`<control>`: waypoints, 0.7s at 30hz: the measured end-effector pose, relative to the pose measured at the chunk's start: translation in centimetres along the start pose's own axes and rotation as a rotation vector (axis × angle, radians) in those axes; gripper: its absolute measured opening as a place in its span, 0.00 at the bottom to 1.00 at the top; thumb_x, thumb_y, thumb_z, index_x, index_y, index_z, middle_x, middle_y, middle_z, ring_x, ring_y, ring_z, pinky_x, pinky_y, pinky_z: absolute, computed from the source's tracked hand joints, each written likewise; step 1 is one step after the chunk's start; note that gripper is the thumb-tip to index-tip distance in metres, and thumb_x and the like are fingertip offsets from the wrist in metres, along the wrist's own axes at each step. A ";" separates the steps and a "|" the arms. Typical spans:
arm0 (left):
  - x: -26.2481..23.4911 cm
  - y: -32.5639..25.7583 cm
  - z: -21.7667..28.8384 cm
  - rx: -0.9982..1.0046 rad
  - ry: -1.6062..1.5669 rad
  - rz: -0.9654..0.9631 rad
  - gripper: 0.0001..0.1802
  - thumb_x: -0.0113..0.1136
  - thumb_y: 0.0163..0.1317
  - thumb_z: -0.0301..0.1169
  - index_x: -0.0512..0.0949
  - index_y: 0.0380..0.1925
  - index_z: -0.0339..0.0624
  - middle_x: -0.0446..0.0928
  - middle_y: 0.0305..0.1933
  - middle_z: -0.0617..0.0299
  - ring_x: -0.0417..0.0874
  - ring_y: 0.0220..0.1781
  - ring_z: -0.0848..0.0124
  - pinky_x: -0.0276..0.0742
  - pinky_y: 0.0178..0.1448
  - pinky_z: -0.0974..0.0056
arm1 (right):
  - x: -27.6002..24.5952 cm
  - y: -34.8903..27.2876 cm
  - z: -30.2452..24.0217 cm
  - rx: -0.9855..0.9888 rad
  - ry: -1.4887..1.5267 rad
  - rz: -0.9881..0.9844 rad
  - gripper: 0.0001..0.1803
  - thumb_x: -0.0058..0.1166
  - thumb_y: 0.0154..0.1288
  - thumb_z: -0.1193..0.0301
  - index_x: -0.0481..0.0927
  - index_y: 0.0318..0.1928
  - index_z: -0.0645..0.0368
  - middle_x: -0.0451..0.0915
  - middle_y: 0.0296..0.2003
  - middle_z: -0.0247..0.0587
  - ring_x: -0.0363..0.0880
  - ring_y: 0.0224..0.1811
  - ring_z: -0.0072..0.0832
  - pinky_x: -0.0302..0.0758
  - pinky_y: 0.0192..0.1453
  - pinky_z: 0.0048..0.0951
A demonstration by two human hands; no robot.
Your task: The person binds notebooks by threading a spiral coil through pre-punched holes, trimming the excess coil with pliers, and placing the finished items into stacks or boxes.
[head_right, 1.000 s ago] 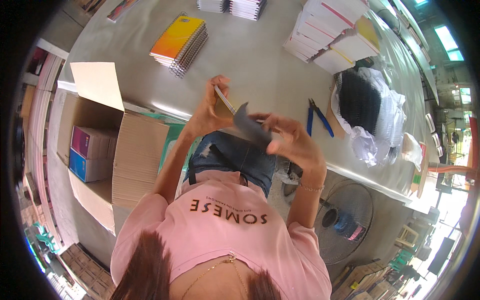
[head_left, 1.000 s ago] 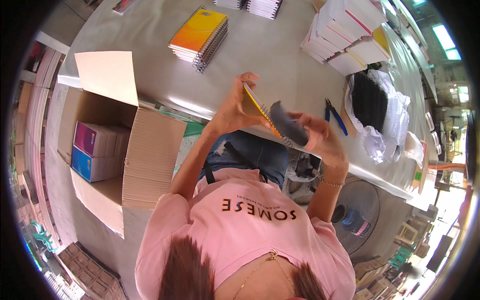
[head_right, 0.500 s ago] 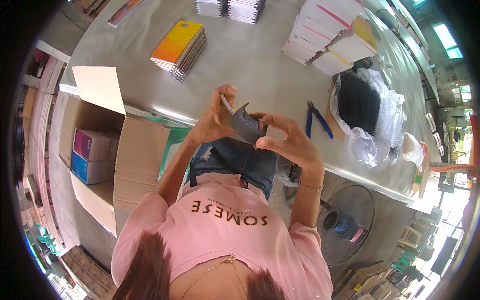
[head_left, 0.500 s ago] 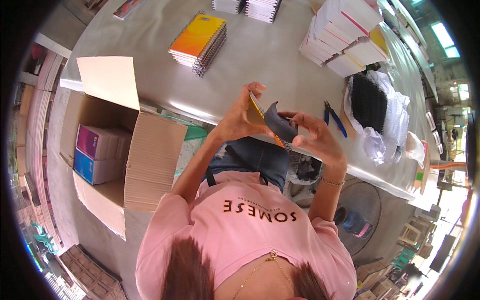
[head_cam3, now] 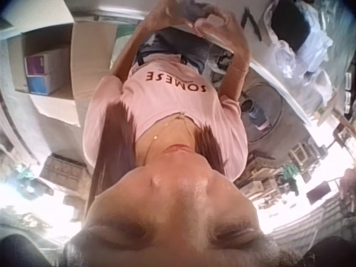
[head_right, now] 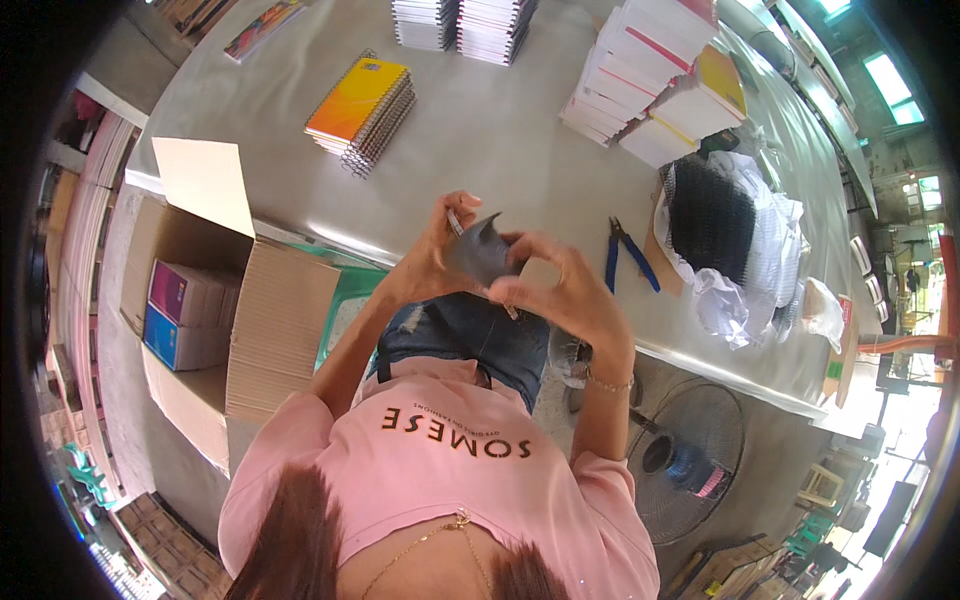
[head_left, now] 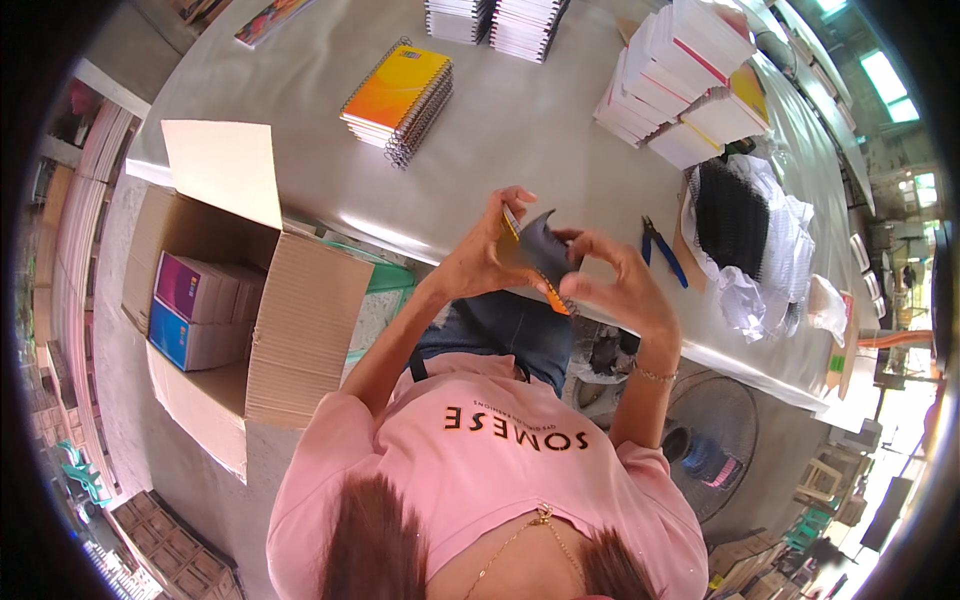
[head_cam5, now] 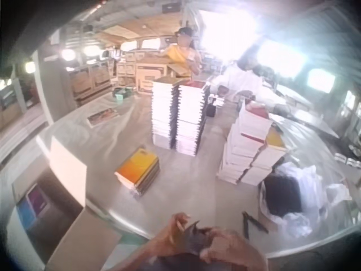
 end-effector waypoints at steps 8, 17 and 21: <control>0.1 0.0 0.5 -0.008 -0.002 -0.016 0.54 0.84 0.36 0.31 0.57 0.62 0.42 0.64 0.56 0.58 0.67 0.57 0.63 0.63 0.64 0.62 | -0.1 1.0 0.8 0.002 -0.098 0.050 0.25 0.69 0.56 0.52 0.77 0.35 0.63 0.82 0.49 0.43 0.77 0.51 0.31 0.69 0.59 0.33; 1.2 0.3 1.0 0.060 0.059 0.220 0.30 0.63 0.64 0.30 0.58 0.61 0.43 0.61 0.54 0.60 0.61 0.58 0.69 0.54 0.67 0.66 | -4.0 0.5 8.1 0.068 -0.743 0.871 0.34 0.66 0.58 0.54 0.69 0.61 0.52 0.72 0.61 0.47 0.68 0.63 0.47 0.61 0.66 0.47; 1.2 -0.1 1.2 0.035 -0.050 0.233 0.22 0.56 0.70 0.30 0.61 0.59 0.41 0.62 0.54 0.62 0.63 0.57 0.73 0.57 0.65 0.69 | -3.5 -3.9 10.7 0.428 -0.970 0.920 0.33 0.64 0.60 0.56 0.68 0.64 0.48 0.70 0.63 0.46 0.60 0.69 0.48 0.53 0.68 0.58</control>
Point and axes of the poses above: each hand's wrist, its own y-axis towards the middle knuckle, its own x-axis out of the palm, z = x × y, the point moved 1 cm from there along y, towards the middle knuckle
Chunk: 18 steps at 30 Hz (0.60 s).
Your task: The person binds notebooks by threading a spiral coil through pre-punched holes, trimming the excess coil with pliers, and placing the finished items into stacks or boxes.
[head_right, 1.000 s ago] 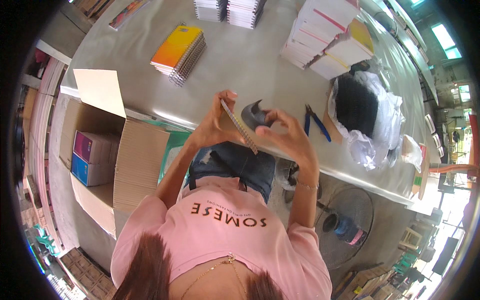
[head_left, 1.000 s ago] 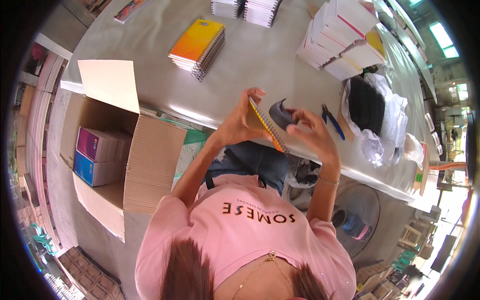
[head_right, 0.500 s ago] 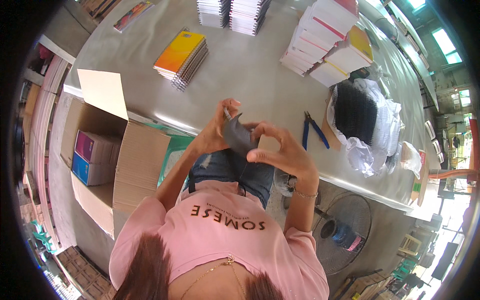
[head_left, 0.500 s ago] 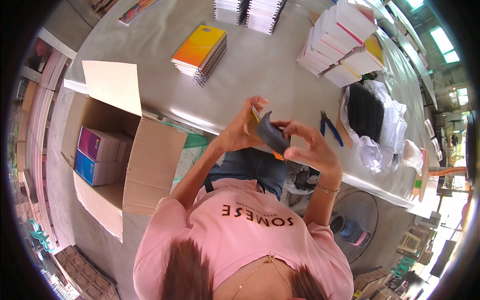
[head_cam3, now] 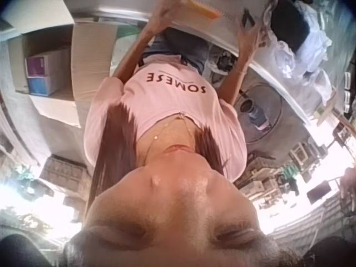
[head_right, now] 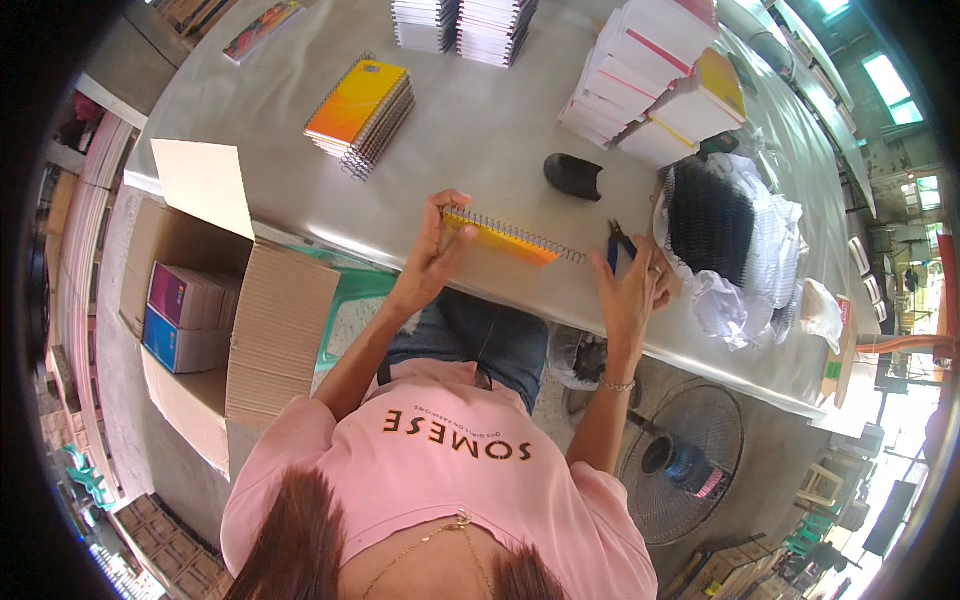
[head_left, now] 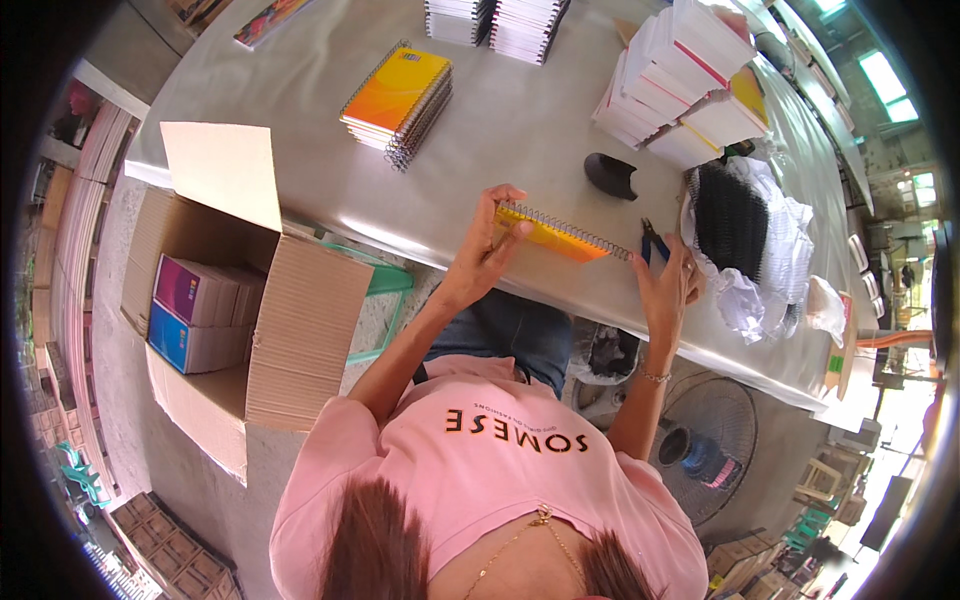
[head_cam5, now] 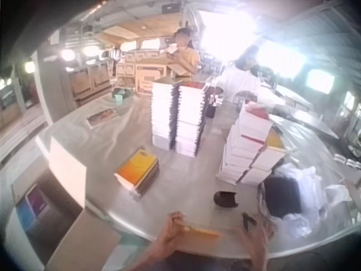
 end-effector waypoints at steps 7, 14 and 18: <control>-1.2 0.2 -0.2 -0.076 -0.082 -0.037 0.15 0.56 0.71 0.30 0.69 0.54 0.39 0.69 0.48 0.67 0.69 0.51 0.80 0.64 0.58 0.73 | -1.2 -1.9 0.5 0.105 0.187 0.095 0.28 0.62 0.62 0.63 0.72 0.62 0.54 0.71 0.60 0.47 0.64 0.64 0.43 0.60 0.66 0.48; -2.3 1.0 1.2 -0.083 0.058 -0.067 0.12 0.61 0.67 0.30 0.78 0.46 0.34 0.80 0.42 0.64 0.78 0.46 0.79 0.73 0.54 0.71 | -6.3 -5.0 -8.3 -0.223 0.629 0.114 0.26 0.66 0.56 0.72 0.76 0.56 0.60 0.76 0.49 0.45 0.73 0.47 0.34 0.72 0.52 0.33; -2.5 1.2 2.2 -0.074 0.147 -0.067 0.10 0.61 0.66 0.26 0.81 0.44 0.33 0.84 0.40 0.61 0.81 0.45 0.77 0.76 0.53 0.69 | -5.2 -7.1 -12.1 -0.397 0.699 -0.021 0.28 0.68 0.51 0.72 0.77 0.55 0.57 0.77 0.46 0.44 0.77 0.44 0.37 0.76 0.47 0.36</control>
Point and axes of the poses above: each hand's wrist, its own y-axis towards the middle knuckle, its own x-axis out of the palm, z = x × y, the point moved 1 cm from there along y, towards the middle knuckle
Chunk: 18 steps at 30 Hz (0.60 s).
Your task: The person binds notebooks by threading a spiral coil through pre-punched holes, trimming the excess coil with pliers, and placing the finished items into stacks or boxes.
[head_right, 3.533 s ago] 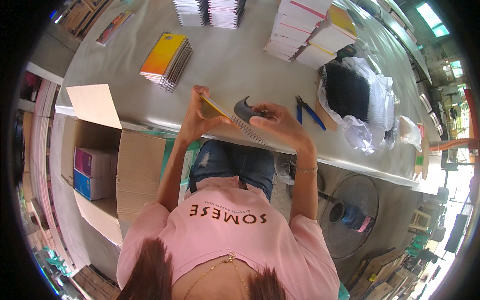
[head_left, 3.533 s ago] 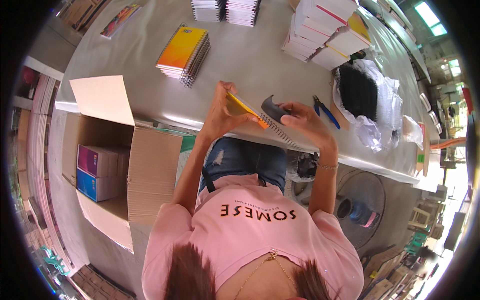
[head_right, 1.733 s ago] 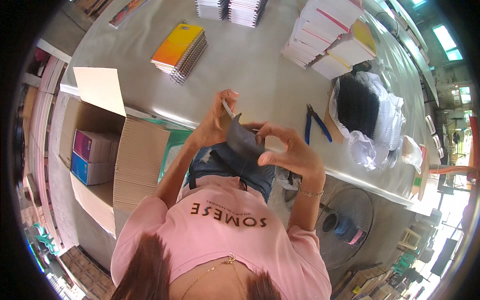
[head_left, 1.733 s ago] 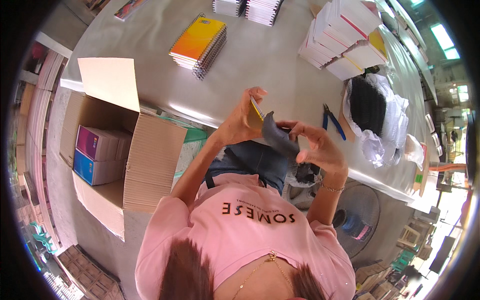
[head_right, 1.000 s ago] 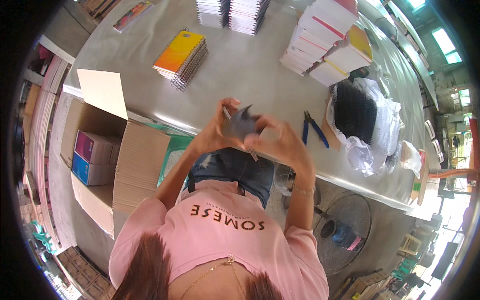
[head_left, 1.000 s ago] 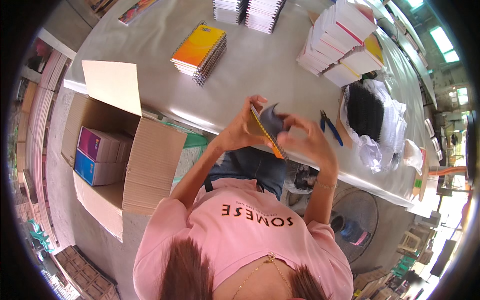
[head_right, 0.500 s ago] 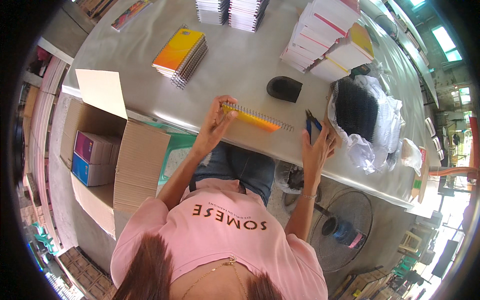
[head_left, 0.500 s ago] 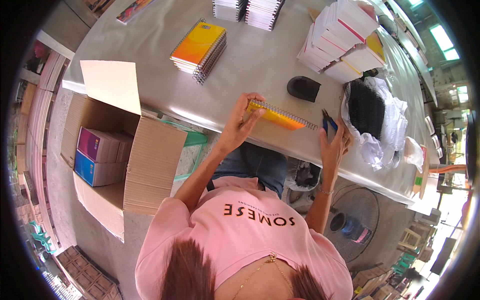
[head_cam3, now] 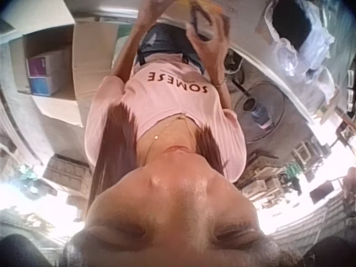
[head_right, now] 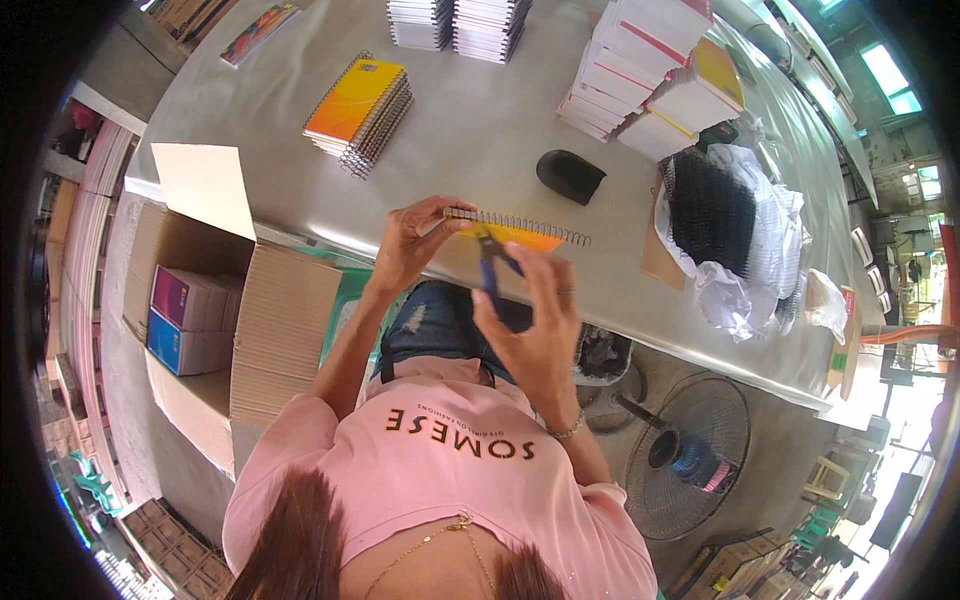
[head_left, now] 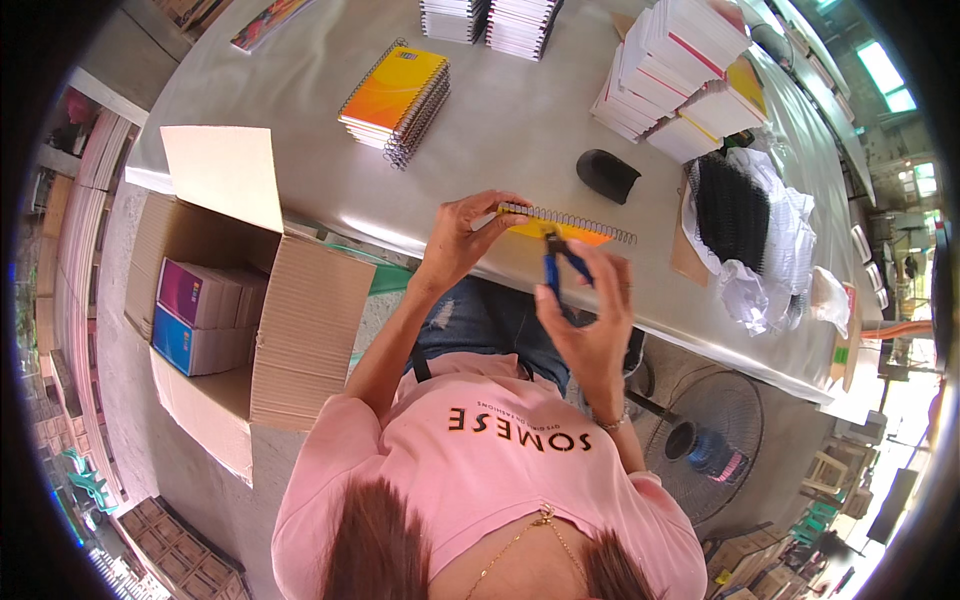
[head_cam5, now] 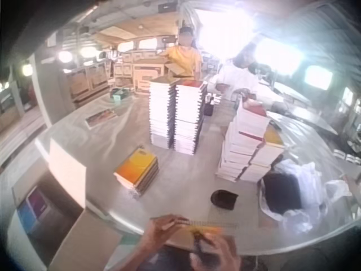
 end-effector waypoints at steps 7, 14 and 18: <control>0.0 -0.4 -0.3 0.050 0.046 0.039 0.10 0.59 0.65 0.20 0.81 0.45 0.31 0.85 0.40 0.58 0.83 0.44 0.77 0.81 0.50 0.69 | 3.7 -0.4 0.7 -0.078 -0.088 0.006 0.27 0.69 0.50 0.69 0.79 0.54 0.56 0.77 0.43 0.44 0.79 0.44 0.41 0.78 0.47 0.39; 0.2 -0.8 -0.6 0.061 0.080 0.095 0.12 0.57 0.63 0.18 0.81 0.46 0.31 0.86 0.40 0.57 0.86 0.44 0.74 0.82 0.49 0.69 | 4.2 -0.7 0.7 -0.005 -0.082 -0.014 0.27 0.68 0.51 0.68 0.79 0.55 0.53 0.77 0.42 0.43 0.80 0.40 0.42 0.79 0.43 0.39; 0.4 -1.0 -0.2 0.074 0.151 0.129 0.14 0.56 0.61 0.17 0.82 0.47 0.33 0.87 0.40 0.56 0.87 0.44 0.73 0.82 0.48 0.69 | 4.4 -1.0 0.7 0.037 -0.086 -0.016 0.25 0.69 0.51 0.69 0.79 0.52 0.55 0.76 0.40 0.44 0.81 0.37 0.40 0.78 0.40 0.35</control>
Point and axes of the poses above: each hand's wrist, its own y-axis towards the middle knuckle, its own x-axis out of the palm, z = x × y, the point moved 1 cm from there along y, towards the middle knuckle
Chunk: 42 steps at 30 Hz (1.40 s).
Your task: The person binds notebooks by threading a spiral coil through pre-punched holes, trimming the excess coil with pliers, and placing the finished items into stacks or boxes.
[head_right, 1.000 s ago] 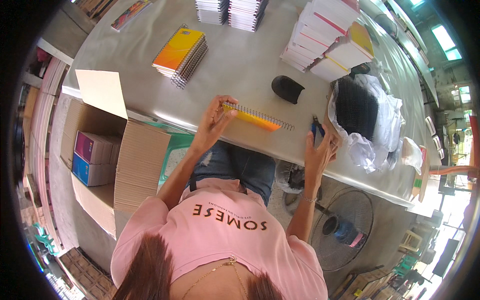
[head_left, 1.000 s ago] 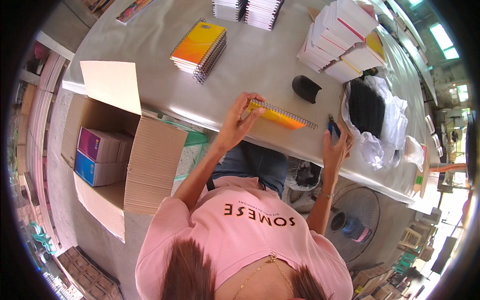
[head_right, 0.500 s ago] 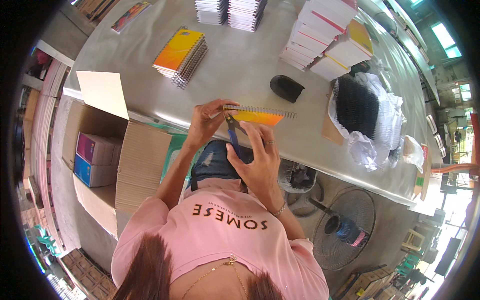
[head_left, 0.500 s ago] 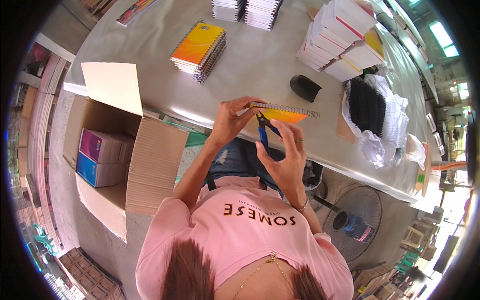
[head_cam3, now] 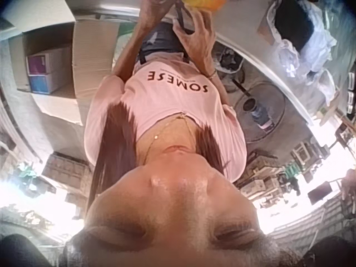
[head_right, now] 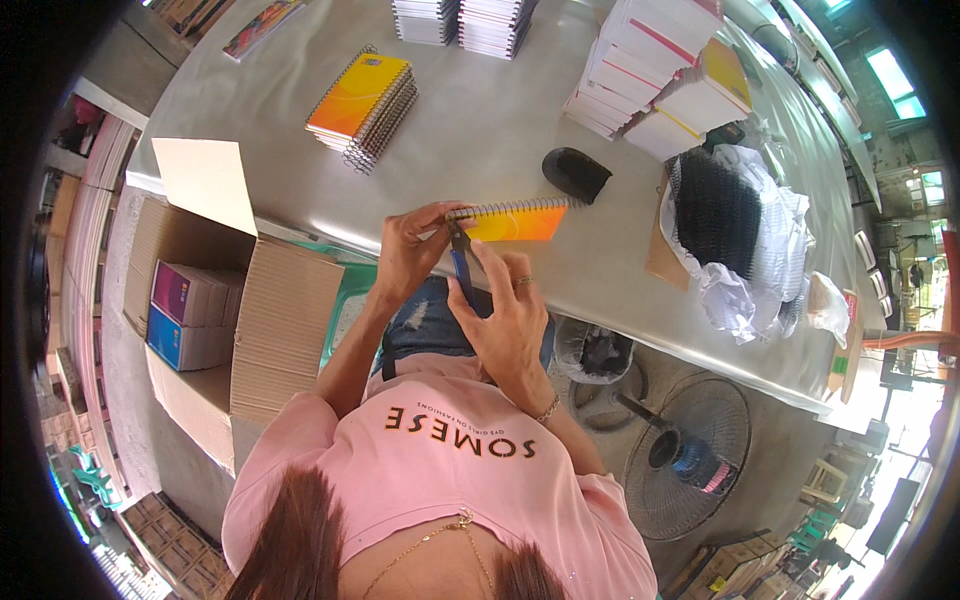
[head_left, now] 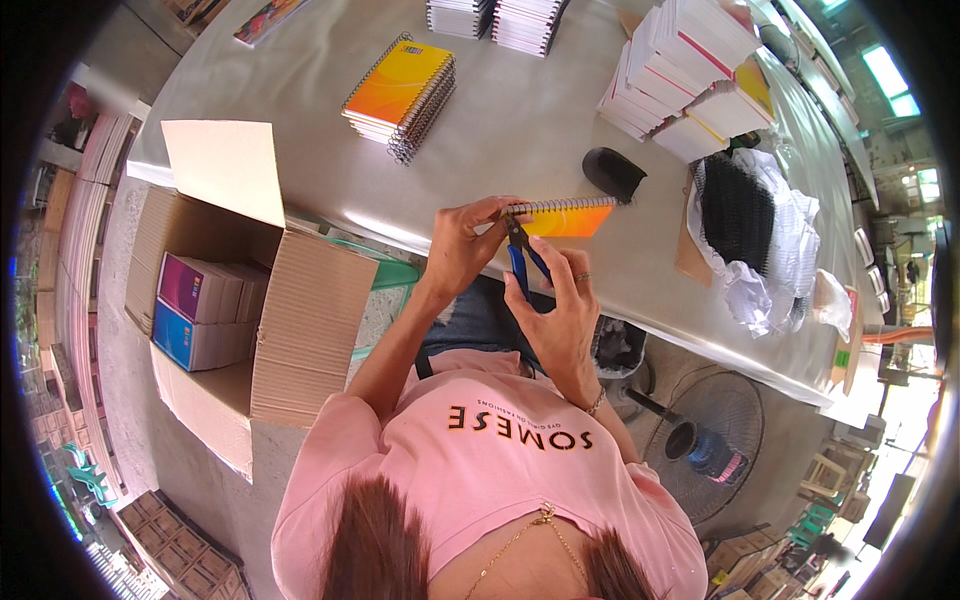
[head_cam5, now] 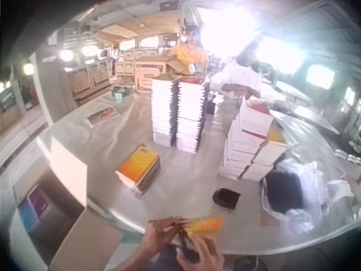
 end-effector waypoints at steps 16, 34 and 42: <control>-3.5 1.4 4.4 -0.208 0.034 0.311 0.12 0.64 0.62 0.25 0.83 0.45 0.36 0.83 0.29 0.62 0.76 0.28 0.81 0.73 0.33 0.72 | -6.0 2.8 5.6 0.312 0.439 -0.333 0.19 0.57 0.69 0.69 0.72 0.57 0.60 0.75 0.42 0.41 0.74 0.42 0.25 0.75 0.42 0.28; -14.8 9.8 -3.6 0.030 0.357 0.744 0.19 0.68 0.60 0.40 0.83 0.40 0.33 0.78 0.31 0.59 0.73 0.33 0.74 0.72 0.42 0.66 | -6.2 1.5 13.5 0.133 -0.544 0.276 0.23 0.61 0.61 0.67 0.75 0.58 0.48 0.72 0.55 0.48 0.66 0.61 0.49 0.59 0.65 0.51; -15.6 9.1 -5.5 -0.064 0.229 0.635 0.22 0.67 0.61 0.44 0.83 0.41 0.33 0.78 0.39 0.60 0.72 0.39 0.73 0.72 0.47 0.65 | -1.6 5.3 7.0 -0.008 -0.080 0.208 0.12 0.59 0.61 0.74 0.81 0.47 0.53 0.72 0.55 0.47 0.65 0.63 0.46 0.59 0.69 0.47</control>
Point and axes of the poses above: each hand's wrist, its own y-axis towards the middle knuckle, its own x-axis out of the palm, z = x × y, the point moved 1 cm from there along y, towards the middle knuckle
